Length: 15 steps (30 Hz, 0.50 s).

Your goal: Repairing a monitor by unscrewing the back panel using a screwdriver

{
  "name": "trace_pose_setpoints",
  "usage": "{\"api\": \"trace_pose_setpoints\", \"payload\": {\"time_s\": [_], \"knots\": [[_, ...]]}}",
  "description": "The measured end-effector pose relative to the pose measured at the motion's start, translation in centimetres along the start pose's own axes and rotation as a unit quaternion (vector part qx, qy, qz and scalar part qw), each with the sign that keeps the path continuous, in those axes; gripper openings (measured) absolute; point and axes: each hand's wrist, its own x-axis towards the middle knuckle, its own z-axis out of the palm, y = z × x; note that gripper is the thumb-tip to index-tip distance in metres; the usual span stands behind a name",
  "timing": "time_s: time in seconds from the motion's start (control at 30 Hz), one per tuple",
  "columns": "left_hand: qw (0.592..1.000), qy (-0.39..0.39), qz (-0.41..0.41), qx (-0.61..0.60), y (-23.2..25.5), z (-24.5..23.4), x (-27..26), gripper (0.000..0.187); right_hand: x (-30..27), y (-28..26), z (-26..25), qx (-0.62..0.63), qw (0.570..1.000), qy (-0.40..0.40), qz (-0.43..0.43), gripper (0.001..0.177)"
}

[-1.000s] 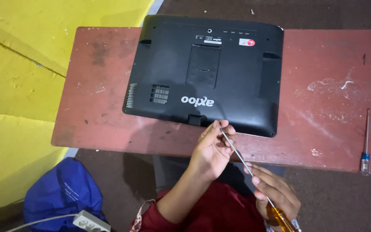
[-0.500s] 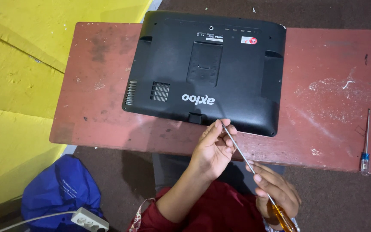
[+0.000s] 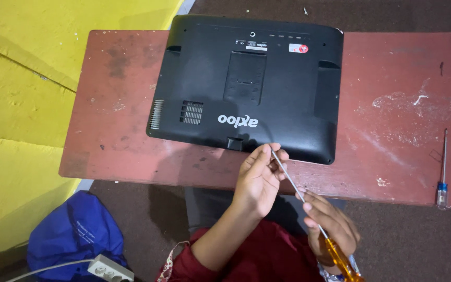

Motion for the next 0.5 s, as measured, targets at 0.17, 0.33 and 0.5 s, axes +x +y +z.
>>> {"api": "trace_pose_setpoints", "payload": {"time_s": [0.17, 0.33, 0.5], "knots": [[0.999, -0.039, 0.002, 0.015, -0.9, 0.9, -0.5, 0.017, -0.5, 0.2, -0.3, 0.032, 0.997, 0.045, 0.061, 0.024], [0.998, -0.045, -0.036, 0.003, -3.1, 0.9, -0.7, 0.026, -3.4, 3.1, -0.1, 0.068, 0.978, 0.128, 0.150, 0.026], [0.997, -0.033, -0.062, 0.041, -5.8, 0.7, -1.5, 0.032, -4.4, 5.5, -1.4, -0.045, 0.959, 0.178, 0.216, 0.028]]}}
